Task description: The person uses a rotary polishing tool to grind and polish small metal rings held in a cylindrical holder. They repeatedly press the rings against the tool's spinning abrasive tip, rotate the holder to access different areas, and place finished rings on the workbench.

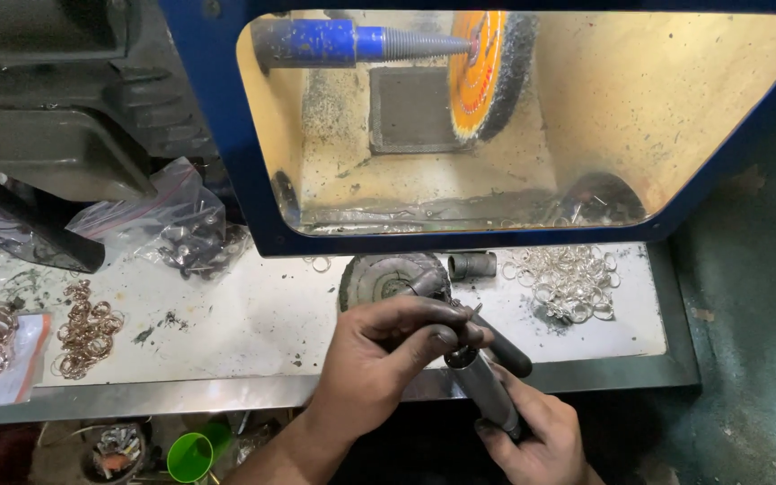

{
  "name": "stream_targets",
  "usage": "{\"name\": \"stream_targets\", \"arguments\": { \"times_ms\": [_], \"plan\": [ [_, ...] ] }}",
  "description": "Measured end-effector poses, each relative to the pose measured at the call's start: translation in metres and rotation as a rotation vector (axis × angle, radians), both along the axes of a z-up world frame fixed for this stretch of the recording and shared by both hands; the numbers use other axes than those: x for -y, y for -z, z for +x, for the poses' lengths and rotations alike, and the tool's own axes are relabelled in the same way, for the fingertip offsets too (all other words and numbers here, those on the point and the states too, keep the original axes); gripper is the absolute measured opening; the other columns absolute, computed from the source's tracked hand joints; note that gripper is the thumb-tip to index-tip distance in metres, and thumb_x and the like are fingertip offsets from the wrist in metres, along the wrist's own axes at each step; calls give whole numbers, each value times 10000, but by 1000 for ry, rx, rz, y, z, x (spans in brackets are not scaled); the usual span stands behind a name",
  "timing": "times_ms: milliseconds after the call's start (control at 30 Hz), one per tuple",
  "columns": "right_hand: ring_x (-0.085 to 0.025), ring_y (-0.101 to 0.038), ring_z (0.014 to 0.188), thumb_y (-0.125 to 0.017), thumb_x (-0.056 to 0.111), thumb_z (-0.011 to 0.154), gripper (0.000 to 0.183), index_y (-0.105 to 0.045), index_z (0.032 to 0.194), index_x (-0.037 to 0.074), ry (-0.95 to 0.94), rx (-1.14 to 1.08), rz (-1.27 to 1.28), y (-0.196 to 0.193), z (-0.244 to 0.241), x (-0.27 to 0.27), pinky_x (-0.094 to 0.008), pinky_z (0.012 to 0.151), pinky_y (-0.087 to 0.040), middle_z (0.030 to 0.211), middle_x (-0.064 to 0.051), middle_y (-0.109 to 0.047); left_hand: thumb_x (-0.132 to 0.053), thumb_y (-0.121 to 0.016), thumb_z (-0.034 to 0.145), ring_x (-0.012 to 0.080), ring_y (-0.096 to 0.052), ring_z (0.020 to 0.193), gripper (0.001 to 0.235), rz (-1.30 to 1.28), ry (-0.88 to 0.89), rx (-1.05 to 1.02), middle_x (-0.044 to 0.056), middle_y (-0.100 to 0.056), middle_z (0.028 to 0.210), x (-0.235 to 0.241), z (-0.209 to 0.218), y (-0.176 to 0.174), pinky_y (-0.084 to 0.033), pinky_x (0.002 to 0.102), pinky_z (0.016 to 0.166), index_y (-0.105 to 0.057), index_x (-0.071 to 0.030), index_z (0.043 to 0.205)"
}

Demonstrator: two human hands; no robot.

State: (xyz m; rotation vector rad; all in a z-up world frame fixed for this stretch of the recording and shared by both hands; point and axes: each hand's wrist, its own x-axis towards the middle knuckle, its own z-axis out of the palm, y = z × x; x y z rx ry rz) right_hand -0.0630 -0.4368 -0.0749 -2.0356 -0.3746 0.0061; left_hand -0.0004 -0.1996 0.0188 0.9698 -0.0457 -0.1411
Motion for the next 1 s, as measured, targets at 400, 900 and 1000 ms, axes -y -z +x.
{"name": "stream_targets", "arguments": {
  "times_ms": [400,900,1000],
  "plan": [
    [-291,-764,846,-783,371,788,560,-637,1192,12,-80,311,-163,-31,15,-3,-347,749,-610,1005,-143,-752,-558,-480,1038,194,-710,1048,484,48,61,169,117,-735,1102,34,-22,14,-321,452,1272,-651,-109,980],
    [-308,-705,1059,-755,71,857,334,-665,1161,-34,113,384,-229,-72,51,17,-377,980,-585,1160,-221,-685,-636,-507,921,170,-400,439,593,-261,178,-173,89,-472,572,23,-18,45,-388,306,451,-539,-70,748],
    [-304,-720,1031,-726,15,857,339,-632,1182,-13,13,390,-199,-102,51,11,-377,954,-604,1140,-221,-679,-622,-484,926,187,-396,434,591,-238,170,-234,108,-442,541,25,-17,45,-370,318,445,-527,-62,740]
  ]
}}
